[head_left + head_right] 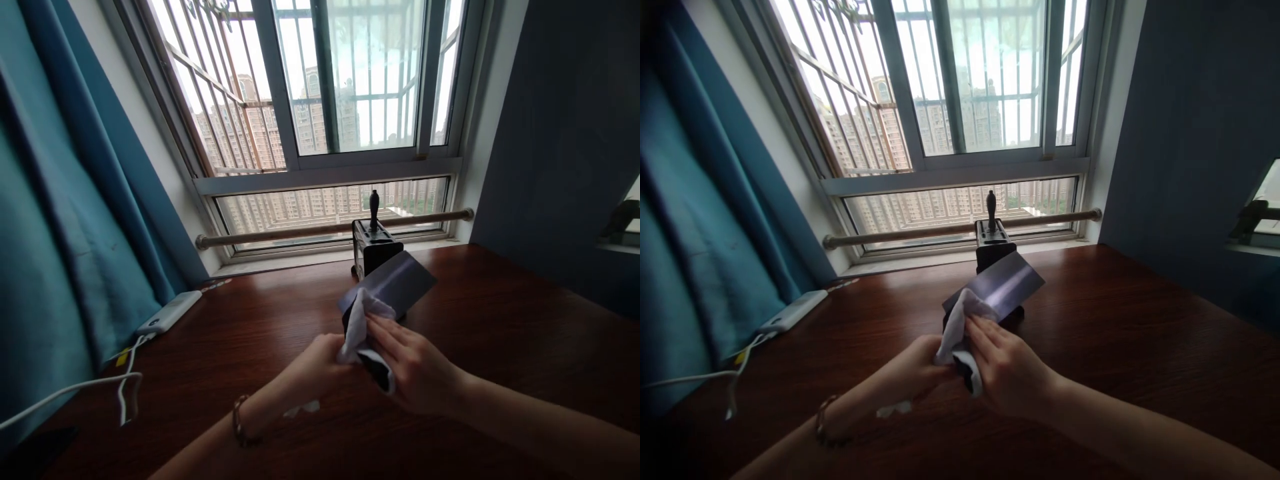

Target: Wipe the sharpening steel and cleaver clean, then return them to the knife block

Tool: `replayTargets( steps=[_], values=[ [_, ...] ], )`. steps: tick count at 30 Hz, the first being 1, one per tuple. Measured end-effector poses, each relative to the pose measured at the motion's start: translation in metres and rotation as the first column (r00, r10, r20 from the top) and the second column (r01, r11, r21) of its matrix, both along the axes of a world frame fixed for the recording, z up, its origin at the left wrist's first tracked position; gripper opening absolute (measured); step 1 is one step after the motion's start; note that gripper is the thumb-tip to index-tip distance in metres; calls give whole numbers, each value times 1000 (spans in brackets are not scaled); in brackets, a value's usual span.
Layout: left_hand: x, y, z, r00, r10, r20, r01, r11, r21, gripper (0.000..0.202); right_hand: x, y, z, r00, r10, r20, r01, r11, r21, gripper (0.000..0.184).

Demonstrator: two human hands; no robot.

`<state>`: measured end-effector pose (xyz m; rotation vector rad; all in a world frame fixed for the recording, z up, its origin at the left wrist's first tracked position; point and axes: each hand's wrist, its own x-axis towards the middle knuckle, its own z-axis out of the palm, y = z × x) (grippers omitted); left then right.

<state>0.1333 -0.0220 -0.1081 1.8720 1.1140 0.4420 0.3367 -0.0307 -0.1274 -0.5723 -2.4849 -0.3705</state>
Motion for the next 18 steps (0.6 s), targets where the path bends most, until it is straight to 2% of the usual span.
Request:
replayTargets(
  steps=[1,4,7,12,18],
  values=[
    [-1,-6,-13,1000,-3,28,3,1000,29,12,-1,-5,-12,1000,15,28,-15,1000,-20,54],
    [-2,-16,-47,991,12,134,-13,1000,3,11,-1,-12,-41,998,8,64,-7,1000,-26,60],
    [0,-19,-70,983,61,173,-58,998,-21,13,-1,-10,-60,997,-26,74,25,1000,10,66],
    [-6,-17,-86,995,68,80,-63,996,-65,8,9,4,-75,996,-68,64,62,994,86,68],
    [-12,-15,-96,994,92,55,-78,972,-222,13,23,10,-75,983,-151,-102,158,986,54,62]
  ],
)
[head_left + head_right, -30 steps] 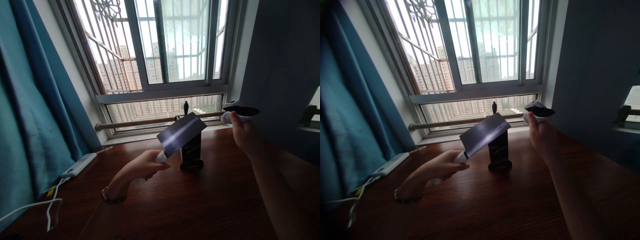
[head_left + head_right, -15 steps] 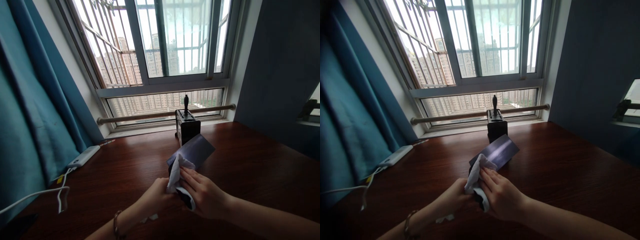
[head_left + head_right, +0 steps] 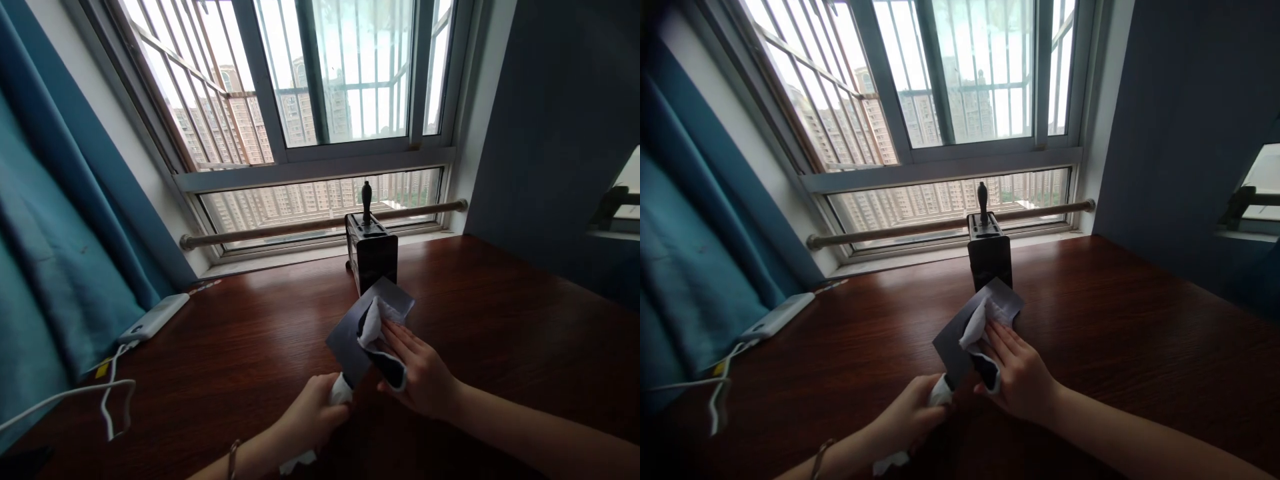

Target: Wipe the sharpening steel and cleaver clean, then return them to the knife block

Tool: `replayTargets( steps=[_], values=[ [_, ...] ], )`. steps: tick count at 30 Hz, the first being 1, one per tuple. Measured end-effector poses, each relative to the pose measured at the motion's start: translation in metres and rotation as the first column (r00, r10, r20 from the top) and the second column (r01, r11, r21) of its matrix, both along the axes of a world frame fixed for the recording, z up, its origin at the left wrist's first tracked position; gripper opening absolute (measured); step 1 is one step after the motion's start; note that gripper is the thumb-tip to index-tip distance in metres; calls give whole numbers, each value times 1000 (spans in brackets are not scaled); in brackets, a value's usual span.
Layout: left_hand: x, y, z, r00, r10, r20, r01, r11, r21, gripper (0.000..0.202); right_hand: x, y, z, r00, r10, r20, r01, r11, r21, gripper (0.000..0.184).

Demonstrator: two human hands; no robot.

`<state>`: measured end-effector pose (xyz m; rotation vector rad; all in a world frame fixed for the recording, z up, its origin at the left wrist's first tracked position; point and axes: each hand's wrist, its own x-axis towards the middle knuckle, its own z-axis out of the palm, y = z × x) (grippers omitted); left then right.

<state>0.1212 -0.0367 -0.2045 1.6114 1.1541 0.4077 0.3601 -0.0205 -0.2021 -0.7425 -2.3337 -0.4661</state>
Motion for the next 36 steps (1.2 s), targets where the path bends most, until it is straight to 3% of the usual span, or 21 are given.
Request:
replayTargets(
  steps=[5,9,12,16,19,23,27,32,34,36],
  values=[
    [2,-1,4,1000,5,-11,-5,1000,-2,9,6,3,9,980,-172,-96,169,985,-34,59],
    [1,-2,6,1000,8,1,-8,1000,-17,11,8,5,13,981,-186,-55,183,981,-63,62],
    [1,-1,6,1000,-4,-24,3,999,-35,13,4,-3,10,995,-95,32,97,990,-105,63],
    [2,0,9,996,-71,-52,69,996,-52,13,-8,-21,6,966,132,223,-80,970,-229,69],
    [4,-1,15,992,-97,-78,97,995,-14,11,-13,-28,7,945,215,248,-147,953,-265,70],
    [6,-3,20,989,-127,-71,124,992,-35,13,-11,-23,7,993,83,81,-65,977,-204,56],
    [6,-2,20,990,-122,-71,119,992,-45,18,-2,-10,6,995,-95,-41,89,988,-130,58],
    [6,-3,21,986,-125,-112,123,992,-27,17,9,3,5,915,-382,-129,375,924,-74,68],
    [6,-4,23,984,-128,-121,127,992,-17,17,10,3,4,906,-405,-126,399,914,-69,70],
    [6,-3,24,983,-123,-135,120,992,-26,18,7,0,2,937,-340,-77,332,938,-97,68]
  ],
)
